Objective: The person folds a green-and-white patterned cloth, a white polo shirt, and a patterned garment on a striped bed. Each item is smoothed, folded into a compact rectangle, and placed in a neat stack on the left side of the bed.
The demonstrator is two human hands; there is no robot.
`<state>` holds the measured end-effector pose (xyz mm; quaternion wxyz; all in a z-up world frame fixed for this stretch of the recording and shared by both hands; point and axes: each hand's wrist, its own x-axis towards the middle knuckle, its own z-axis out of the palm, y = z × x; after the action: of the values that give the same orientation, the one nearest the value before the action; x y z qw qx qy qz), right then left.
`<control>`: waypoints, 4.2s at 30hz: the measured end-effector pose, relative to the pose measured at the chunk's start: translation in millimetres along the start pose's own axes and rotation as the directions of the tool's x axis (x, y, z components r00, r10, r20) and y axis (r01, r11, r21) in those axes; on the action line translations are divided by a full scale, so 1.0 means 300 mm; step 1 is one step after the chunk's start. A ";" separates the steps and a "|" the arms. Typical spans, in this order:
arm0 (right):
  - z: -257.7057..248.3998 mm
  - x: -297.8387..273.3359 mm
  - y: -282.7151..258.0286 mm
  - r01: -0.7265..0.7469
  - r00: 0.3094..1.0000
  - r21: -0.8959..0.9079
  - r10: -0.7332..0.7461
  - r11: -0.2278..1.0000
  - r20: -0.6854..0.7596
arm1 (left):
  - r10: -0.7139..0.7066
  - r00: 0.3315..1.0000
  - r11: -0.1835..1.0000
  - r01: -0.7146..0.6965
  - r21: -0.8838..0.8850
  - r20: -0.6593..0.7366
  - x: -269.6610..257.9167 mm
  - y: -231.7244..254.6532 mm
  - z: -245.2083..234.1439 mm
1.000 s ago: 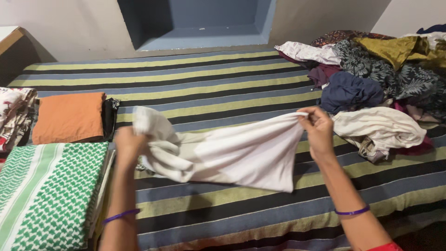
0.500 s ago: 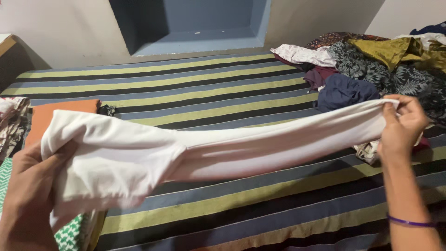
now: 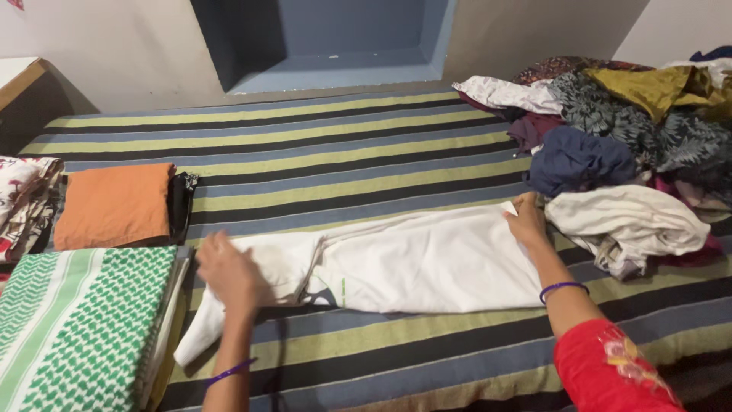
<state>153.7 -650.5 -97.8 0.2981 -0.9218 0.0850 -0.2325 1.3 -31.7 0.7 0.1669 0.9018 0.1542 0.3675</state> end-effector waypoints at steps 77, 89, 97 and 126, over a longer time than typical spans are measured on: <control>0.030 -0.535 -0.864 0.056 0.712 0.565 -0.430 0.823 0.555 | -0.050 0.916 0.998 0.062 -0.017 0.397 0.023 -0.154 0.086; 0.516 -0.499 -1.176 -0.793 0.546 0.466 0.118 0.393 0.830 | -0.383 0.824 0.919 0.384 0.087 0.417 0.054 -0.191 0.314; 0.547 -0.485 -1.216 -0.820 0.486 0.412 0.102 0.397 0.868 | -0.440 0.737 0.830 0.552 -0.081 0.512 0.106 -0.221 0.299; 0.220 -0.633 -1.379 0.402 0.851 0.036 -0.388 0.915 0.355 | -0.194 0.965 0.967 0.218 -0.129 0.177 0.048 -0.112 -0.159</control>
<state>26.2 -226.6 27.0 0.2364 -0.9518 -0.1565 -0.1171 -28.2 13.2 27.8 0.2825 0.8930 0.2057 0.2835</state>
